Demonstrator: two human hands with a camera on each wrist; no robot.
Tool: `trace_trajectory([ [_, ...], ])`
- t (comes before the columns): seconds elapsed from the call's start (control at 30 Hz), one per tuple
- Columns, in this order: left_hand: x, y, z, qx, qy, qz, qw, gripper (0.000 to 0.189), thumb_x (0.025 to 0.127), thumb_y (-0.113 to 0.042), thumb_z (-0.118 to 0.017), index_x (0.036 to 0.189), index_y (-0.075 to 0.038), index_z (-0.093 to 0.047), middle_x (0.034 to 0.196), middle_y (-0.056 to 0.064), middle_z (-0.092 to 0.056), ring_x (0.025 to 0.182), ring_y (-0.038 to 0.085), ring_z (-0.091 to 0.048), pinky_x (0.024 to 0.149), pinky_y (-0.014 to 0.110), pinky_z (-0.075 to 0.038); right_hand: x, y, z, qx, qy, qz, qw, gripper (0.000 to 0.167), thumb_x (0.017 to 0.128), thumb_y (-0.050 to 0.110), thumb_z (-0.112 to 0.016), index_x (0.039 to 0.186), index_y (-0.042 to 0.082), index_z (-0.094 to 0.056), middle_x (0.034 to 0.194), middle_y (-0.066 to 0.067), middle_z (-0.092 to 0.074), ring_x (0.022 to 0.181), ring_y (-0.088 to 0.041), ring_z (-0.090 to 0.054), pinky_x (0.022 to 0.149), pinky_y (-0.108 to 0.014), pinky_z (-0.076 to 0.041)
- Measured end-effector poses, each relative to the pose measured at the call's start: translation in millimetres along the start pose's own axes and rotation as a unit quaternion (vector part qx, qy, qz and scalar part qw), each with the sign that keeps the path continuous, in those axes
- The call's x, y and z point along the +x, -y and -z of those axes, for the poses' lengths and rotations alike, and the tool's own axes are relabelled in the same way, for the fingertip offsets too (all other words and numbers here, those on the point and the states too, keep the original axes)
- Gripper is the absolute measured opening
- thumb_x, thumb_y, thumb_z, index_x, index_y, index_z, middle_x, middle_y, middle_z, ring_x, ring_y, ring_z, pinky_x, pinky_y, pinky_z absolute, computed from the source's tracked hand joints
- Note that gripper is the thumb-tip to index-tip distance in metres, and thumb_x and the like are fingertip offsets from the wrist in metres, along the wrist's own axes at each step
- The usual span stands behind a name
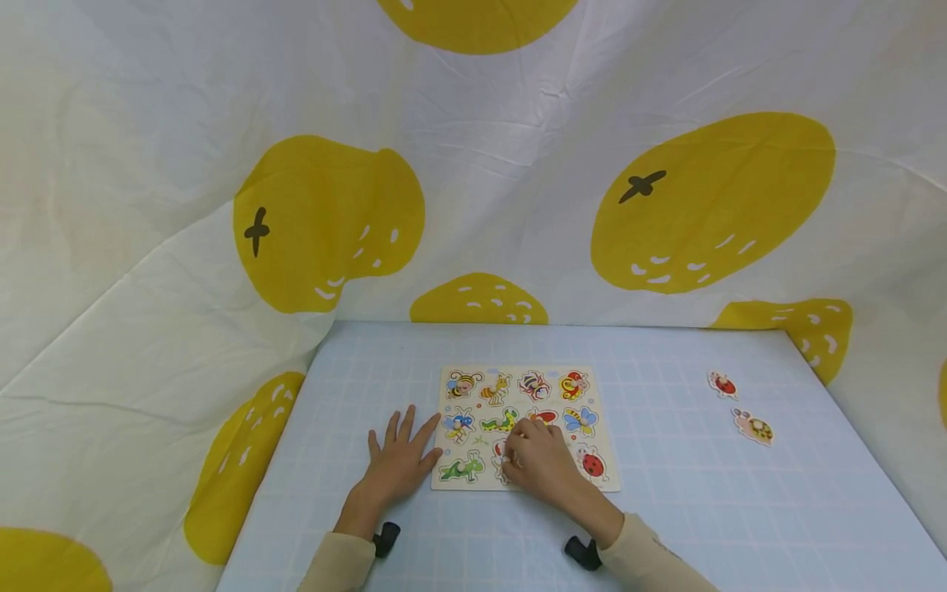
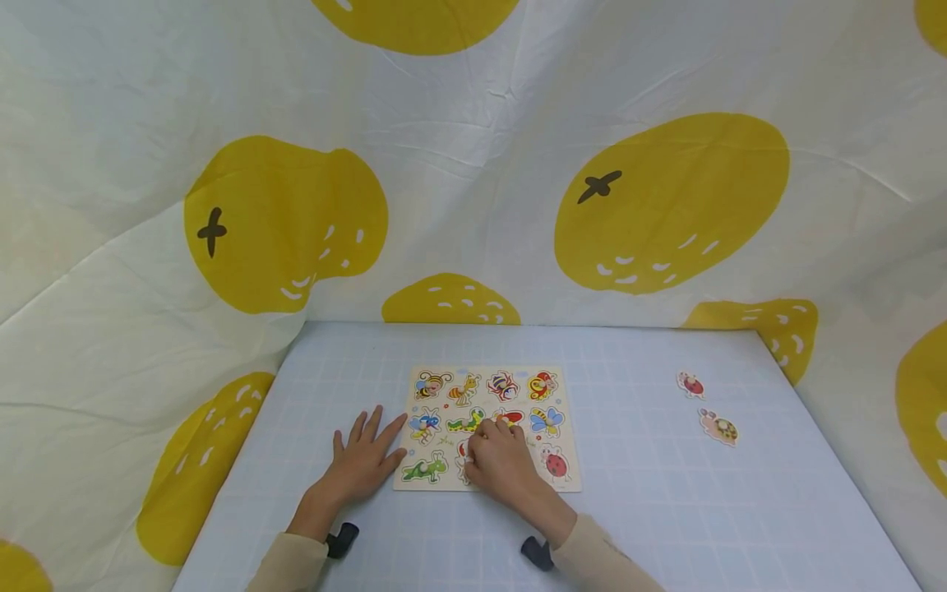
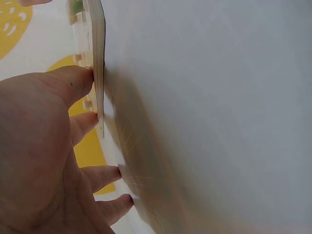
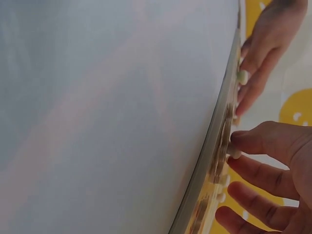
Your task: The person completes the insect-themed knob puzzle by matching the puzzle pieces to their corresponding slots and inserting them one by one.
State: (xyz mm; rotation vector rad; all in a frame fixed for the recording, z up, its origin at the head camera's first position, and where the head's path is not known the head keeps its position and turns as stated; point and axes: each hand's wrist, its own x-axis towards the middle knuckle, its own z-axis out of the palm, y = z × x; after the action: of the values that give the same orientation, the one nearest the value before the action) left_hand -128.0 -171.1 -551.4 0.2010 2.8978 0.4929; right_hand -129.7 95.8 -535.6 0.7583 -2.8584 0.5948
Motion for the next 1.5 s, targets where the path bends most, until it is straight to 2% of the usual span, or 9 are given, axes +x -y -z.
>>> trace_trajectory([
  [0.57,0.8,0.5,-1.7,0.004,0.0,-0.003,1.0,0.063,0.101,-0.047,-0.055,0.157,-0.029,-0.034,0.165,0.017,-0.013,0.15,0.045,-0.003,0.107,0.077,0.001,2.3,1,1,-0.005,0.015,-0.013,0.9998,0.015,0.08,0.025,-0.081,0.074,0.023,-0.068,0.094,0.005,-0.058,0.087,-0.017,-0.05,0.078,-0.043,-0.042],
  [0.87,-0.6,-0.6,0.0,0.006,-0.007,-0.007,0.9999,0.061,0.101,-0.047,-0.054,0.157,-0.028,-0.036,0.164,0.019,-0.016,0.149,0.045,-0.006,0.107,0.077,-0.002,2.1,-1,-1,-0.002,-0.005,0.006,1.0,0.019,0.077,0.023,-0.083,0.071,0.022,-0.065,0.091,0.004,-0.058,0.084,-0.017,-0.049,0.073,-0.041,-0.04],
  [1.13,-1.1,-1.0,-0.1,0.008,-0.009,-0.008,0.9999,0.061,0.101,-0.047,-0.054,0.156,-0.026,-0.038,0.164,0.02,-0.017,0.149,0.046,-0.007,0.107,0.078,-0.003,1.6,-3,3,0.004,0.004,-0.007,1.0,0.014,0.079,0.026,-0.083,0.076,0.022,-0.07,0.095,0.003,-0.06,0.093,-0.02,-0.057,0.08,-0.047,-0.043],
  [1.5,-1.3,-2.2,1.6,0.009,-0.011,-0.007,0.9999,0.06,0.101,-0.046,-0.055,0.156,-0.026,-0.038,0.163,0.021,-0.018,0.148,0.047,-0.008,0.106,0.078,-0.004,3.0,-21,19,0.004,-0.037,-0.02,0.9991,0.013,0.079,0.022,-0.084,0.083,0.018,-0.072,0.098,0.002,-0.063,0.09,-0.022,-0.058,0.078,-0.046,-0.045],
])
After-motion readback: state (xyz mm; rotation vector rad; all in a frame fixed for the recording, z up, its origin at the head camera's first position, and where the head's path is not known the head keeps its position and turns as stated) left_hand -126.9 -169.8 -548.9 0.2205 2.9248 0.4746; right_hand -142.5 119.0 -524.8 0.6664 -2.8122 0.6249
